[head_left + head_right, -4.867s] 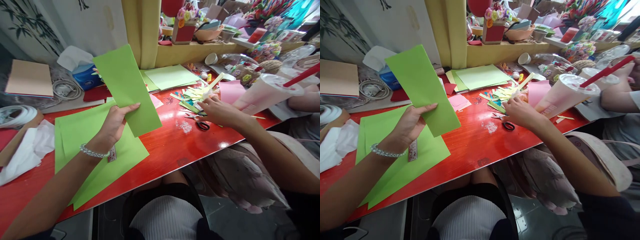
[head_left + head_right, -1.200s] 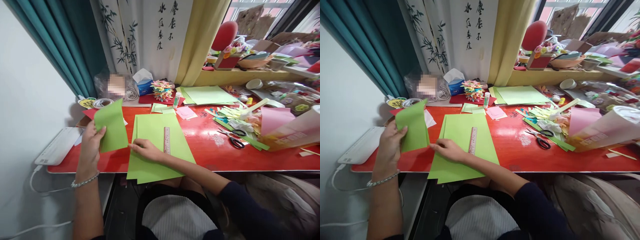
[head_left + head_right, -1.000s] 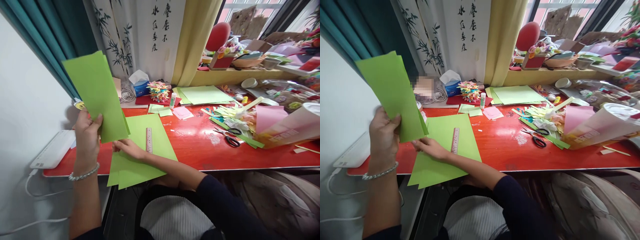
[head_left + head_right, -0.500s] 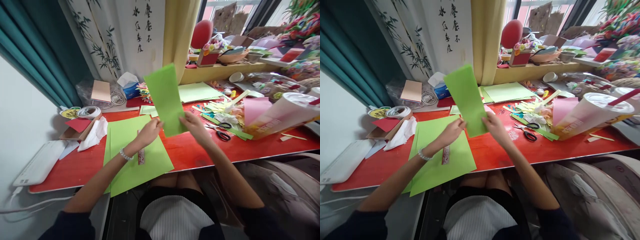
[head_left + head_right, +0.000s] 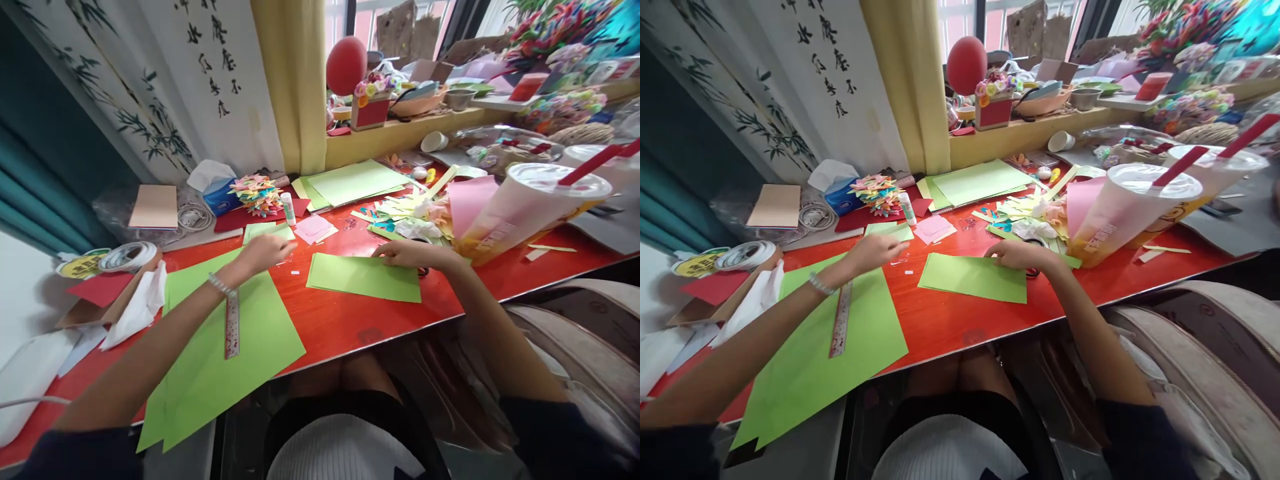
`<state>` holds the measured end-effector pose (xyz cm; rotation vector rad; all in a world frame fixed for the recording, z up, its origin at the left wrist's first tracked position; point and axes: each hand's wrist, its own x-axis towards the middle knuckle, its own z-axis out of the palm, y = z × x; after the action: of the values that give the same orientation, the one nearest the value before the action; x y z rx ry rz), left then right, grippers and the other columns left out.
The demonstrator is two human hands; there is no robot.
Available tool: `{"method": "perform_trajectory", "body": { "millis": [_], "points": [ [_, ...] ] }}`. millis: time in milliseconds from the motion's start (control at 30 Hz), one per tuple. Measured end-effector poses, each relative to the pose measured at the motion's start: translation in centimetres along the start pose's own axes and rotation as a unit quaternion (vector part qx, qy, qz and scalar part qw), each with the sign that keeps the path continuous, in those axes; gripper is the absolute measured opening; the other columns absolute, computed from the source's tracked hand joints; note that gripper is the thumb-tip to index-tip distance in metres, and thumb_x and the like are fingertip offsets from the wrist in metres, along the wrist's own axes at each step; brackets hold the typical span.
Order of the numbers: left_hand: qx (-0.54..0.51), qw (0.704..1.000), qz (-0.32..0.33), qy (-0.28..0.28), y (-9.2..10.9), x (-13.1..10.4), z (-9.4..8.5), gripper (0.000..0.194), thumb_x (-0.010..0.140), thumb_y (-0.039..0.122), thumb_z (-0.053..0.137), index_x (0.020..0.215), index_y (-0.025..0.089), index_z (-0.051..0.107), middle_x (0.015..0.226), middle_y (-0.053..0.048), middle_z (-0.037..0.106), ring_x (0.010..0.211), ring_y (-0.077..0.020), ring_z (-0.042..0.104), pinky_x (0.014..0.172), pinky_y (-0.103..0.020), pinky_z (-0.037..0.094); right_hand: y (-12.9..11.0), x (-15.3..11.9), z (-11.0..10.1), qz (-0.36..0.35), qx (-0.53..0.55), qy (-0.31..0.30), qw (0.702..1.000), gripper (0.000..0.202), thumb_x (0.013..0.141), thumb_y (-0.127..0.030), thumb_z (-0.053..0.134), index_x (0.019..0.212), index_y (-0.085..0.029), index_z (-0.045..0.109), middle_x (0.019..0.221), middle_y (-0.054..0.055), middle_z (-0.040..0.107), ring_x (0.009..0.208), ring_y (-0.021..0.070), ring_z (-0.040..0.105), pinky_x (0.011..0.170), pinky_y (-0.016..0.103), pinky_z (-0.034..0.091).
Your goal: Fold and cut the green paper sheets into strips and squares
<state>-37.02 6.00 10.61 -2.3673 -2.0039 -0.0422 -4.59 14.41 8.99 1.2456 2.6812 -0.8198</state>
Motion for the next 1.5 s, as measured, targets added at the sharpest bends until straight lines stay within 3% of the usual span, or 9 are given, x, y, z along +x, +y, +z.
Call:
{"method": "perform_trajectory", "body": {
  "millis": [200, 433, 633, 767, 967, 1100, 1233, 1367, 1500],
  "points": [
    [0.047, 0.991, -0.127, -0.005, 4.9, 14.1, 0.1, 0.028, 0.091, 0.019, 0.049, 0.111, 0.003, 0.061, 0.109, -0.02, 0.063, 0.1, -0.0264, 0.061, 0.082, -0.038, 0.049, -1.3, 0.2, 0.1, -0.025, 0.007, -0.01, 1.0, 0.038, 0.082, -0.016, 0.047, 0.115, -0.02, 0.067, 0.108, 0.009, 0.07, 0.091, 0.0231, 0.065, 0.072, 0.03, 0.048],
    [0.068, 0.978, -0.195, -0.042, 4.2, 17.5, 2.5, 0.038, 0.09, 0.035, 0.058, 0.122, 0.014, 0.054, 0.121, -0.011, 0.057, 0.103, -0.0219, 0.059, 0.086, -0.043, 0.052, -0.5, -0.4, 0.6, -0.046, 0.067, -0.003, 0.997, 0.037, 0.085, -0.019, 0.048, 0.117, -0.019, 0.067, 0.106, 0.009, 0.069, 0.084, 0.0199, 0.063, 0.069, 0.028, 0.048],
    [0.066, 0.99, -0.122, 0.001, 6.1, 14.0, 0.3, 0.025, 0.091, 0.008, 0.044, 0.104, -0.001, 0.063, 0.101, -0.024, 0.064, 0.103, -0.0323, 0.062, 0.083, -0.042, 0.049, -0.2, -0.7, 0.7, -0.047, 0.071, 0.001, 0.996, 0.036, 0.085, -0.02, 0.047, 0.116, -0.02, 0.066, 0.108, 0.008, 0.069, 0.087, 0.0192, 0.063, 0.068, 0.026, 0.047],
    [0.048, 0.998, -0.014, 0.04, 7.3, 6.0, -1.2, 0.04, 0.089, 0.006, 0.035, 0.122, 0.01, 0.059, 0.103, -0.019, 0.067, 0.091, -0.0277, 0.066, 0.075, -0.037, 0.048, -0.6, -0.5, 0.6, -0.054, 0.069, -0.002, 0.996, 0.034, 0.085, -0.02, 0.046, 0.111, -0.019, 0.068, 0.1, 0.007, 0.071, 0.083, 0.0187, 0.063, 0.064, 0.026, 0.046],
    [-0.028, 0.985, 0.169, 0.011, 6.4, -4.8, 2.1, 0.038, 0.094, 0.024, 0.035, 0.118, 0.014, 0.063, 0.119, -0.017, 0.065, 0.077, -0.0238, 0.068, 0.051, -0.032, 0.044, -1.6, 0.9, 0.4, -0.051, 0.028, 0.018, 0.998, 0.034, 0.083, -0.018, 0.048, 0.11, -0.019, 0.069, 0.105, 0.008, 0.071, 0.089, 0.0216, 0.064, 0.071, 0.031, 0.046],
    [-0.165, 0.984, 0.045, 0.058, 3.8, -4.7, 2.8, 0.041, 0.091, 0.05, 0.046, 0.109, 0.019, 0.066, 0.121, -0.012, 0.065, 0.098, -0.0269, 0.065, 0.069, -0.035, 0.05, -2.3, 1.3, 0.0, -0.044, -0.014, 0.054, 0.997, 0.031, 0.087, -0.023, 0.046, 0.107, -0.019, 0.07, 0.103, 0.008, 0.071, 0.09, 0.0233, 0.063, 0.074, 0.034, 0.045],
    [-0.385, 0.913, -0.134, 0.022, 1.1, -2.4, 2.3, 0.058, 0.079, 0.052, 0.064, 0.125, 0.018, 0.053, 0.12, -0.016, 0.064, 0.051, -0.0117, 0.057, 0.044, -0.027, 0.042, -2.8, 0.8, -0.7, -0.056, 0.013, 0.121, 0.991, 0.029, 0.09, -0.029, 0.045, 0.104, -0.022, 0.07, 0.103, 0.005, 0.071, 0.093, 0.0226, 0.064, 0.079, 0.036, 0.046],
    [-0.54, 0.833, -0.116, -0.045, 1.8, -1.9, 2.8, 0.044, 0.071, 0.043, 0.075, 0.104, 0.019, 0.061, 0.064, -0.002, 0.064, 0.034, -0.0067, 0.037, 0.032, -0.024, 0.027, -3.5, -0.3, -1.0, -0.065, 0.048, 0.18, 0.98, 0.026, 0.09, -0.033, 0.048, 0.1, -0.026, 0.071, 0.105, 0.004, 0.071, 0.096, 0.0236, 0.064, 0.083, 0.04, 0.047],
    [-0.54, 0.835, -0.096, 0.037, 2.9, -2.7, 3.6, 0.022, 0.073, 0.04, 0.073, 0.076, 0.02, 0.064, 0.045, 0.005, 0.046, 0.037, -0.0084, 0.039, 0.038, -0.026, 0.03, -3.5, -1.1, -0.2, -0.071, 0.136, 0.248, 0.957, 0.028, 0.085, -0.038, 0.059, 0.11, -0.028, 0.065, 0.106, 0.006, 0.068, 0.101, 0.0247, 0.061, 0.087, 0.042, 0.049]
  ]
}}
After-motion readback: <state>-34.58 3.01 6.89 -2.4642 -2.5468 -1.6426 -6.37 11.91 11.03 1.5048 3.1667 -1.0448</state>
